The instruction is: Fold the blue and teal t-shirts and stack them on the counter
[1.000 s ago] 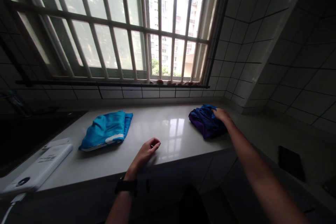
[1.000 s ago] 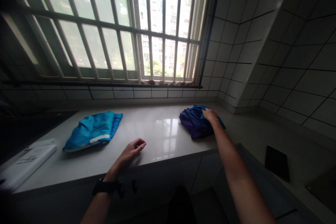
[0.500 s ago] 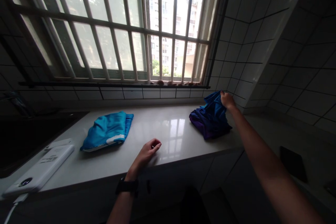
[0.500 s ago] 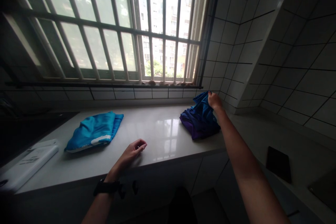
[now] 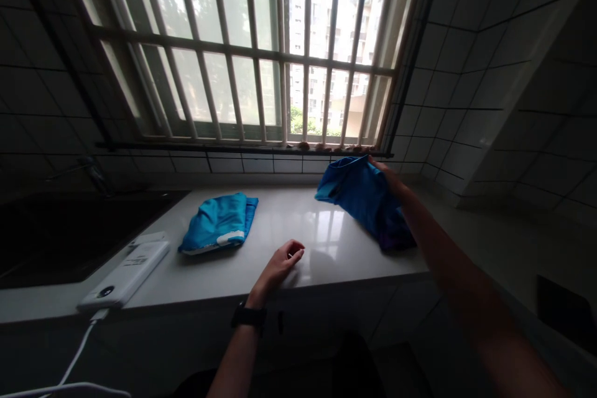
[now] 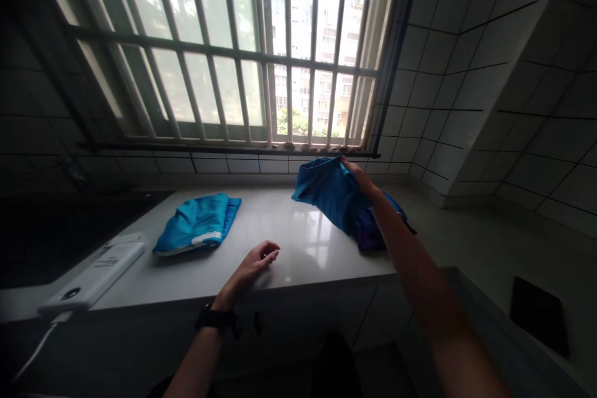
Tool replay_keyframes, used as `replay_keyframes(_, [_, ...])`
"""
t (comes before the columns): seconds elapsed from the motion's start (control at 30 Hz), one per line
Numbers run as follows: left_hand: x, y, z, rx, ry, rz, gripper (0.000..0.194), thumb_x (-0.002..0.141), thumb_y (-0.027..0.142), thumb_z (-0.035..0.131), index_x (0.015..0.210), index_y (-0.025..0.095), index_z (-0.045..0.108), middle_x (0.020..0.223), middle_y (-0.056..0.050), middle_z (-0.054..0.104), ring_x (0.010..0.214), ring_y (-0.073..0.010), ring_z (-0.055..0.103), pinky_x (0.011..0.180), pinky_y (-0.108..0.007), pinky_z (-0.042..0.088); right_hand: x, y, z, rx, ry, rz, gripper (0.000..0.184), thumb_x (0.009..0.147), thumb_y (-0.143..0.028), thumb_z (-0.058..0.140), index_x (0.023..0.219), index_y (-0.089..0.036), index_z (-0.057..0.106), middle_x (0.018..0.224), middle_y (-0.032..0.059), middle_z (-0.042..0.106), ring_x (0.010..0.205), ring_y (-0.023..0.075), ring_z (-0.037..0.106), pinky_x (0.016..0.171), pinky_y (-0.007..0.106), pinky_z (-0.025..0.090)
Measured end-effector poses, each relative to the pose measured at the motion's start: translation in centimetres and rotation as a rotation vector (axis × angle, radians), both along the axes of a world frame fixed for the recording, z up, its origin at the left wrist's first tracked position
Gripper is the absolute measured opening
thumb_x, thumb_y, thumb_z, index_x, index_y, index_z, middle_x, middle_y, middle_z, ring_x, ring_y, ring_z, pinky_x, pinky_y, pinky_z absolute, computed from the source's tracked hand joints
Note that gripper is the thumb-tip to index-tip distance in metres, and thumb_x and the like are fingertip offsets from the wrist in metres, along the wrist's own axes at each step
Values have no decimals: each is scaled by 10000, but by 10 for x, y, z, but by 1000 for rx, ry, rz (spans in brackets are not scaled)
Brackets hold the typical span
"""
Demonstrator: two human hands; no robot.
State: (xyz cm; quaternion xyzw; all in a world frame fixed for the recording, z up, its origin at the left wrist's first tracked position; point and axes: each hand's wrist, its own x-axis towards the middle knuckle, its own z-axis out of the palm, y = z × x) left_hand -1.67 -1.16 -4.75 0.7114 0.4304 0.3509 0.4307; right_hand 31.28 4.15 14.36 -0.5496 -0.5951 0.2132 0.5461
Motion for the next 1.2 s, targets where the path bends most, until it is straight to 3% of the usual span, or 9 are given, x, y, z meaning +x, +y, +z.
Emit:
replay_keyframes(0.13, [0, -3, -4, -70, -115, 53, 582, 901, 573, 614, 1338, 199, 521, 996, -62, 683, 925, -228, 663, 808, -352, 533, -54, 9, -33, -82, -288, 66, 350, 875, -390, 742, 598, -238, 593, 782, 57, 709, 937, 265, 659, 898, 334, 476])
replay_keyframes(0.23, [2, -4, -6, -89, -237, 29, 642, 896, 516, 651, 1408, 195, 434, 1141, -104, 683, 1040, -235, 661, 875, -359, 532, -87, 15, -57, -115, -344, 192, 405, 938, -412, 650, 580, -234, 585, 782, 62, 721, 889, 266, 667, 874, 336, 477])
replay_keyframes(0.5, [2, 5, -18, -88, -241, 96, 750, 889, 544, 653, 1479, 170, 380, 842, 38, 540, 726, -139, 531, 697, -284, 468, -111, 38, -112, -307, 392, 137, 311, 950, -479, 564, 789, -227, 648, 791, 53, 718, 844, 245, 697, 803, 365, 585])
replay_keyframes(0.6, [2, 3, -14, -30, -207, 96, 834, 873, 541, 676, 1557, 203, 338, 845, 35, 557, 729, -141, 529, 708, -288, 468, -107, 39, -137, -363, 518, 120, 314, 936, -508, 599, 790, -231, 637, 771, 47, 719, 820, 234, 715, 803, 365, 610])
replay_keyframes(0.67, [2, 0, -8, 11, -145, 77, 775, 848, 513, 711, 1514, 218, 447, 855, 20, 572, 751, -149, 535, 725, -292, 470, -103, 37, -149, -417, 581, 192, 346, 931, -533, 625, 759, -232, 618, 724, 48, 713, 743, 224, 713, 752, 353, 622])
replay_keyframes(0.8, [5, -6, 2, 65, -1, 49, 373, 799, 454, 743, 1057, 188, 705, 813, 2, 572, 739, -155, 530, 681, -281, 448, -93, 38, -154, -396, 803, 335, 364, 918, -524, 676, 703, -247, 582, 611, 1, 670, 592, 179, 657, 637, 295, 616])
replay_keyframes(0.9, [8, -10, 4, 153, 99, 58, 226, 853, 384, 639, 734, 192, 622, 760, 0, 564, 707, -150, 525, 665, -278, 429, -84, 38, -147, -248, 1043, 431, 336, 909, -504, 700, 703, -257, 602, 605, -33, 677, 610, 166, 672, 649, 272, 619])
replay_keyframes(1.07, [-1, -8, 10, 240, 197, 354, 212, 873, 337, 582, 703, 211, 573, 675, 19, 566, 647, -148, 530, 673, -283, 443, -68, 23, -138, -106, 1214, 531, 305, 890, -573, 686, 748, -303, 682, 796, -37, 781, 878, 200, 754, 828, 324, 639])
replay_keyframes(1.2, [-26, 16, 36, 479, 319, 613, 198, 880, 294, 575, 697, 221, 556, 727, -9, 589, 695, -173, 567, 722, -309, 484, -64, 16, -139, -96, 1165, 573, 285, 863, -617, 684, 804, -339, 712, 872, -33, 794, 1040, 227, 738, 897, 372, 626])
